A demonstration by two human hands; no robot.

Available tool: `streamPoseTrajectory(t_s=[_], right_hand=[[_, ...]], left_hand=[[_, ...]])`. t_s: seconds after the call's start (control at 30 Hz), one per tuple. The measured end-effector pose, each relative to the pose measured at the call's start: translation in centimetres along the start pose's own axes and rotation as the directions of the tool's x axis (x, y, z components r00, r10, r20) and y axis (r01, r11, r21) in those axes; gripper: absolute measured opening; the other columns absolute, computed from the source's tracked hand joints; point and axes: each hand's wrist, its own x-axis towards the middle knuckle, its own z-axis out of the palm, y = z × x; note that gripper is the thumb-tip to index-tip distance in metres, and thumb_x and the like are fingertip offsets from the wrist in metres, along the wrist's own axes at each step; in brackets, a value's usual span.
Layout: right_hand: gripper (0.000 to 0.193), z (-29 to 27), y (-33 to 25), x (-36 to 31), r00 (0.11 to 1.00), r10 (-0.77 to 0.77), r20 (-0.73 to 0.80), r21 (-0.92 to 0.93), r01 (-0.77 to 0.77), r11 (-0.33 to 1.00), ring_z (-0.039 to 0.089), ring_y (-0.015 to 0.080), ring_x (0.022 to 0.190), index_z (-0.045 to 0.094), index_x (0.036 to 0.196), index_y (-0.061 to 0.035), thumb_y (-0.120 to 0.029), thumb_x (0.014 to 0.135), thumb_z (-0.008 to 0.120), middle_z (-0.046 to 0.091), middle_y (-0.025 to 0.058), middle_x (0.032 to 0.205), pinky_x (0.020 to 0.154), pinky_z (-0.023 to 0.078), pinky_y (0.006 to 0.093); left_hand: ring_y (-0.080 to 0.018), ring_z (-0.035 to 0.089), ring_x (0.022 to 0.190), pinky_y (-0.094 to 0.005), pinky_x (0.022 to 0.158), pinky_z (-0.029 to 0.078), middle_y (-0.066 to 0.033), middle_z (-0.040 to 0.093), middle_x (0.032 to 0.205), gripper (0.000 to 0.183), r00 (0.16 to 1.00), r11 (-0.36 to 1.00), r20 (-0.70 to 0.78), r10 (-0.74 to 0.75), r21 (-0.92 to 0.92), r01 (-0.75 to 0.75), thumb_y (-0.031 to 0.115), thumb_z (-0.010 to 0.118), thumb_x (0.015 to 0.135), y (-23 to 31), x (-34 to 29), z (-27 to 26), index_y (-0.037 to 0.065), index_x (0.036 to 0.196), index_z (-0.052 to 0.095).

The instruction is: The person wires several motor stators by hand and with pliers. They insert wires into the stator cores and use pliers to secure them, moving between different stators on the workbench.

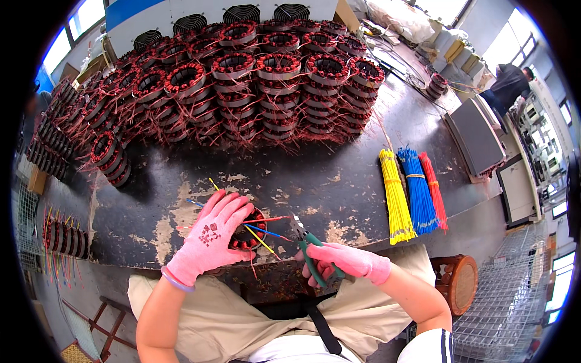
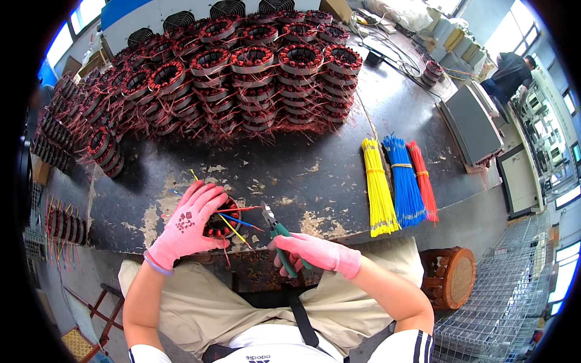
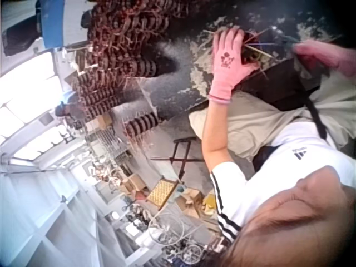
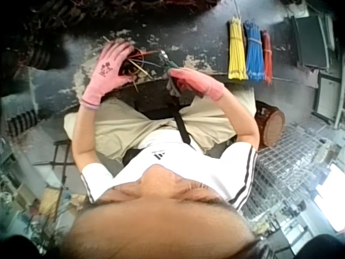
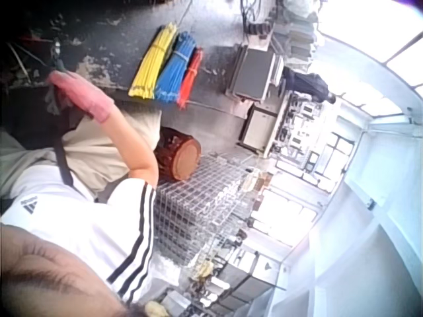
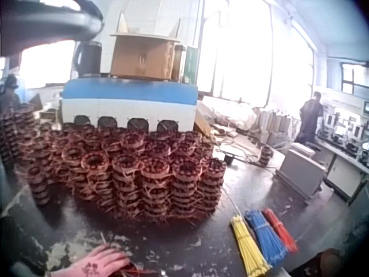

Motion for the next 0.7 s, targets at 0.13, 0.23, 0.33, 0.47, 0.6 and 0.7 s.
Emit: streamPoseTrajectory(t_s=[0.13,0.23,0.33,0.47,0.6,0.7], right_hand=[[0.054,-0.2,0.2,0.1,1.000,-0.017,0.004,0.021,0.017,1.000,0.071,0.0169,0.087,0.054,0.133,-0.0072,-0.052,0.103,0.050,0.066,0.0071,0.103,0.076,0.056,0.0296],[0.054,-0.1,0.0,0.3,1.000,-0.022,-0.021,-0.031,0.021,0.999,0.071,0.0167,0.087,0.055,0.132,-0.0065,-0.052,0.103,0.051,0.066,0.0073,0.102,0.075,0.055,0.0297],[0.053,0.5,-0.7,0.1,0.998,-0.045,-0.032,-0.017,0.044,0.999,0.070,0.0164,0.081,0.057,0.127,-0.0048,-0.051,0.103,0.050,0.066,0.0075,0.098,0.071,0.055,0.0298],[0.049,0.4,-0.6,0.5,0.992,-0.077,-0.104,-0.036,0.073,0.997,0.067,0.0160,0.076,0.058,0.123,-0.0032,-0.047,0.104,0.049,0.066,0.0072,0.095,0.067,0.055,0.0297],[0.048,-0.3,-0.9,0.5,0.993,-0.063,-0.102,0.023,0.066,0.998,0.068,0.0175,0.084,0.055,0.131,-0.0031,-0.043,0.106,0.049,0.066,0.0081,0.101,0.076,0.056,0.0308],[0.054,-1.5,0.2,-0.2,0.999,-0.044,-0.017,0.144,0.046,0.989,0.069,0.0198,0.096,0.049,0.140,-0.0035,-0.045,0.105,0.050,0.066,0.0108,0.111,0.085,0.054,0.0324]], left_hand=[[-0.0401,0.042,0.140,-0.0539,0.123,0.027,-0.0154,0.051,0.145,0.096,1.000,1.000,-0.008,-0.005,0.007,0.005,0.041,0.089,0.060,0.1,0.1,-0.1,0.007,0.141,0.051],[-0.0414,0.042,0.140,-0.0540,0.123,0.028,-0.0157,0.051,0.145,0.097,1.000,1.000,-0.015,-0.006,0.000,0.006,0.041,0.090,0.060,0.2,0.1,0.0,0.007,0.141,0.051],[-0.0410,0.042,0.140,-0.0539,0.123,0.028,-0.0157,0.051,0.145,0.097,1.000,1.000,-0.013,-0.006,-0.010,0.006,0.041,0.090,0.059,0.2,0.1,0.0,0.006,0.141,0.051],[-0.0407,0.044,0.138,-0.0542,0.121,0.030,-0.0166,0.052,0.143,0.098,1.000,1.000,-0.024,-0.003,0.018,0.004,0.041,0.090,0.059,0.2,0.0,0.1,0.006,0.141,0.050],[-0.0419,0.045,0.135,-0.0544,0.119,0.032,-0.0197,0.052,0.142,0.100,0.991,0.988,-0.060,-0.120,0.089,0.125,0.044,0.090,0.059,0.9,-0.5,0.7,0.005,0.142,0.049],[-0.0436,0.046,0.134,-0.0544,0.119,0.033,-0.0217,0.051,0.142,0.103,0.968,0.965,-0.100,-0.231,0.103,0.240,0.046,0.090,0.059,1.6,-0.4,0.2,0.004,0.143,0.048]])
